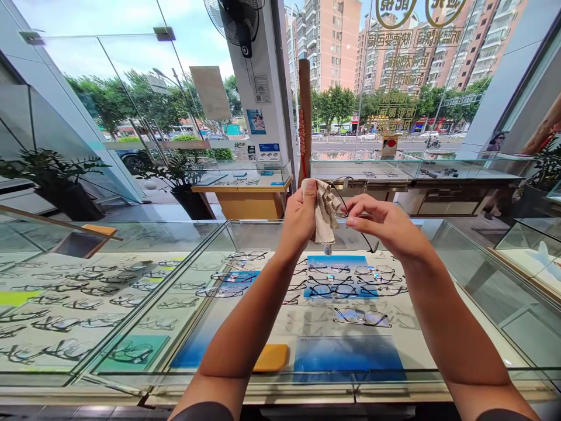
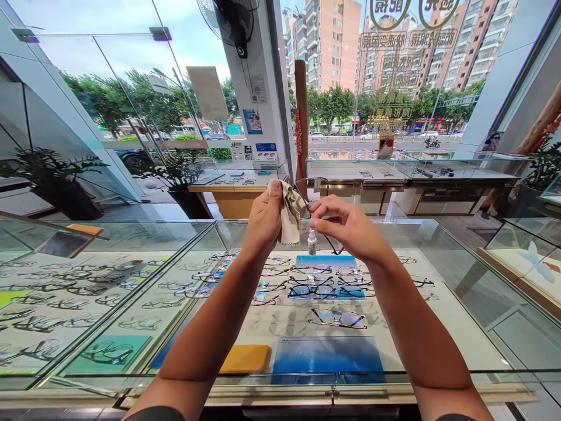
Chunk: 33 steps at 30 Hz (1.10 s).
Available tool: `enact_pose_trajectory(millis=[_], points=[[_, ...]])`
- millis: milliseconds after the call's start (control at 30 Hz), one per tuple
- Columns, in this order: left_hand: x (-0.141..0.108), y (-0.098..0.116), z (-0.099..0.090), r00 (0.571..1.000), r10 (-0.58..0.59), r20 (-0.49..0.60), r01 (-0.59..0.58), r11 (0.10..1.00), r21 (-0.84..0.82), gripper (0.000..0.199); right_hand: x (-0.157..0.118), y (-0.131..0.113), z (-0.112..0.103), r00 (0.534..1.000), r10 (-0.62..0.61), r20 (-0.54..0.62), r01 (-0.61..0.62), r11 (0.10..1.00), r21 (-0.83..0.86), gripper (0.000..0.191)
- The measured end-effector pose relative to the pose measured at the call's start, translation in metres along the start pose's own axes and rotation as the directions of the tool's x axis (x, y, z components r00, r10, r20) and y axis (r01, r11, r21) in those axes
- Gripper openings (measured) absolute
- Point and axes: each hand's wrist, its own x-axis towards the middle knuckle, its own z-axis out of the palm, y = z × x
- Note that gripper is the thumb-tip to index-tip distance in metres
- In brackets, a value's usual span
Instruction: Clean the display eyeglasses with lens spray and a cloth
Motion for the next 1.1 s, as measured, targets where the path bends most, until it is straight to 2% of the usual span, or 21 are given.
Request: enact_pose_trajectory(millis=[167, 300, 467, 567, 633, 700, 767, 833, 867, 933, 967, 1033, 1100], points=[[-0.002, 0.002, 0.002, 0.999, 0.018, 0.028, -0.018, 1.000, 0.015, 0.059, 0.004, 0.008, 0.005, 0.999, 0.042, -0.024, -0.042, 0.999, 0.013, 0.023], [0.000, 0.006, 0.002, 0.996, -0.060, 0.070, 0.064, 0.996, -0.060, 0.057, 0.011, 0.016, 0.006, 0.998, 0.044, -0.042, -0.040, 0.994, 0.102, 0.024], [0.003, 0.011, -0.008, 0.962, -0.154, 0.226, 0.188, 0.972, -0.139, 0.049, 0.015, 0.016, 0.005, 0.993, 0.116, -0.032, -0.104, 0.961, 0.258, 0.026], [-0.001, 0.013, -0.010, 0.934, -0.154, 0.323, 0.197, 0.975, -0.105, 0.049, 0.015, 0.013, 0.005, 0.989, 0.144, -0.034, -0.127, 0.945, 0.302, 0.032], [-0.005, 0.013, -0.005, 0.951, -0.098, 0.294, 0.123, 0.990, -0.067, 0.048, 0.014, 0.013, 0.006, 0.988, 0.150, -0.020, -0.136, 0.941, 0.311, 0.036], [-0.009, 0.011, 0.003, 0.981, 0.014, 0.195, -0.008, 1.000, -0.030, 0.040, 0.014, 0.013, 0.008, 0.989, 0.145, 0.008, -0.140, 0.940, 0.312, 0.038], [-0.012, 0.008, 0.011, 0.988, 0.125, 0.095, -0.126, 0.992, -0.001, 0.035, 0.014, 0.014, 0.011, 0.990, 0.133, 0.044, -0.140, 0.942, 0.304, 0.041], [-0.011, 0.007, 0.013, 0.984, 0.173, 0.035, -0.173, 0.985, 0.002, 0.041, 0.013, 0.014, 0.013, 0.990, 0.124, 0.071, -0.140, 0.947, 0.291, 0.042], [-0.009, 0.007, 0.012, 0.986, 0.161, 0.034, -0.161, 0.987, -0.008, 0.046, 0.013, 0.014, 0.014, 0.990, 0.121, 0.075, -0.137, 0.948, 0.287, 0.042], [-0.005, 0.008, 0.005, 0.991, 0.086, 0.101, -0.083, 0.996, -0.040, 0.054, 0.013, 0.013, 0.011, 0.991, 0.120, 0.061, -0.133, 0.948, 0.289, 0.041], [-0.003, 0.010, 0.001, 0.985, 0.038, 0.170, -0.029, 0.998, -0.056, 0.055, 0.012, 0.013, 0.009, 0.991, 0.125, 0.049, -0.134, 0.947, 0.291, 0.039], [0.001, 0.012, -0.006, 0.947, -0.039, 0.319, 0.067, 0.995, -0.077, 0.048, 0.012, 0.012, 0.004, 0.988, 0.151, 0.029, -0.153, 0.941, 0.302, 0.035], [0.001, 0.013, -0.008, 0.915, -0.067, 0.397, 0.111, 0.990, -0.088, 0.046, 0.011, 0.013, 0.000, 0.981, 0.193, 0.036, -0.194, 0.924, 0.330, 0.032]])
